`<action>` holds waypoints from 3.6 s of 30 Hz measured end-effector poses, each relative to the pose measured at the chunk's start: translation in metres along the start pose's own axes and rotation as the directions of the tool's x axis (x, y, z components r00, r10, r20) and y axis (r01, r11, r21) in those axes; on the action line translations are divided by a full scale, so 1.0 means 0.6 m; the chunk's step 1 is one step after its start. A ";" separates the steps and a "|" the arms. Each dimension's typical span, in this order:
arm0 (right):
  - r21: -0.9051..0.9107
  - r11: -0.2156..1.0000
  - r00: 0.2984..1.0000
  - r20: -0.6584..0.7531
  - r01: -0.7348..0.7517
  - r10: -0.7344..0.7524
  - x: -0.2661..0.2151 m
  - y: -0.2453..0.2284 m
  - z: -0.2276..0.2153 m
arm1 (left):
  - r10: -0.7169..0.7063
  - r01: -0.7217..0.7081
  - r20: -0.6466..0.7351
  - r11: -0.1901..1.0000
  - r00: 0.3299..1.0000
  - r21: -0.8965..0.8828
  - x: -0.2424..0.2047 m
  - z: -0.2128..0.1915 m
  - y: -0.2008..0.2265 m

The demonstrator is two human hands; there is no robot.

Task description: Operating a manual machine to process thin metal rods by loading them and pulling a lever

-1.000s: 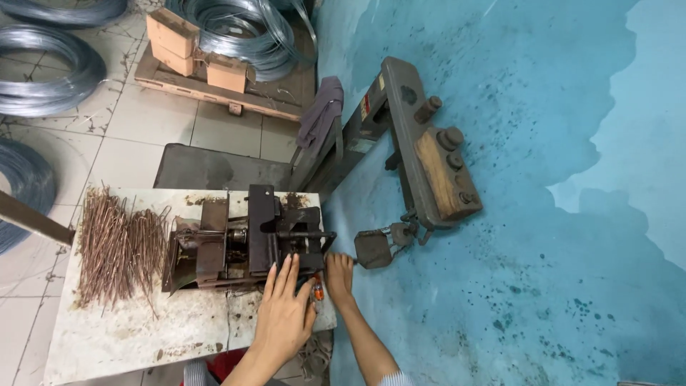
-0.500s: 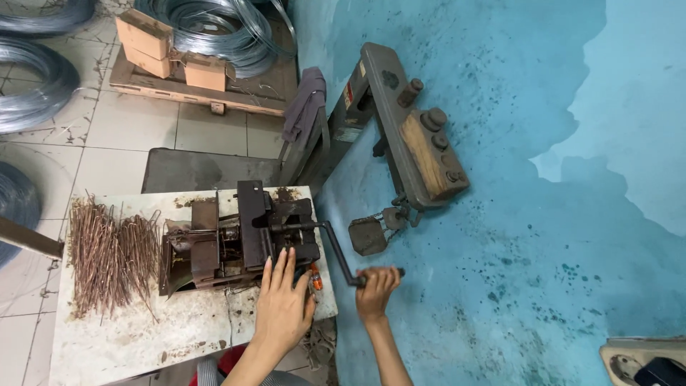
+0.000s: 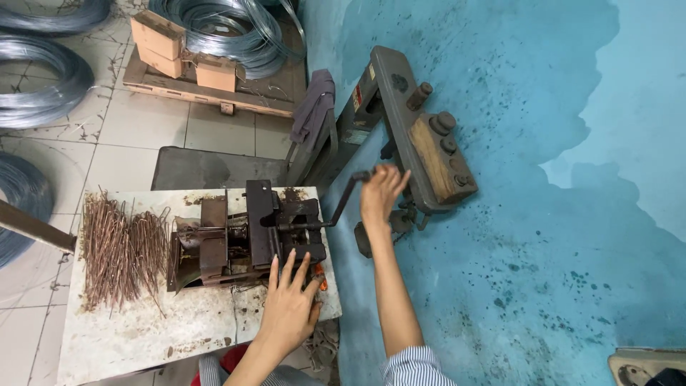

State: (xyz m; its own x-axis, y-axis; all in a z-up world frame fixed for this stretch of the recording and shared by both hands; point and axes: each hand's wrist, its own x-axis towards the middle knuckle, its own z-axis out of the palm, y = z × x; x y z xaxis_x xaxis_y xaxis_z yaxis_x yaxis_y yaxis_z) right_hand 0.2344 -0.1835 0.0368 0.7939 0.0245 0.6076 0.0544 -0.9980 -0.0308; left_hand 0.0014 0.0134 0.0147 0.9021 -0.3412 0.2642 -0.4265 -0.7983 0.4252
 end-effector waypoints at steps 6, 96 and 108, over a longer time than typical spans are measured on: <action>-0.071 0.981 0.970 0.176 0.180 -0.166 0.024 0.029 0.190 | -0.004 0.001 -0.069 0.999 0.998 -0.044 -0.003 0.002 0.000; 0.128 0.958 0.564 0.785 0.258 -0.257 -0.208 0.076 0.413 | -0.110 0.090 -0.124 0.984 0.986 -0.155 -0.004 -0.003 0.004; 0.162 0.937 0.686 0.644 0.311 -0.339 -0.350 0.078 0.263 | -0.083 0.057 -0.156 0.985 0.984 -0.165 -0.001 -0.005 0.000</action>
State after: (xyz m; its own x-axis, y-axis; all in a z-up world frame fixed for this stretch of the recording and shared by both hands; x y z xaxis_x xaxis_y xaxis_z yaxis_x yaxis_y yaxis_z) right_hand 0.1660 -0.2261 -0.2174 0.9162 0.3919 -0.0835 0.3956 -0.9179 0.0315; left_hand 0.0006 0.0152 0.0171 0.9129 -0.1922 0.3602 -0.3798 -0.7236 0.5764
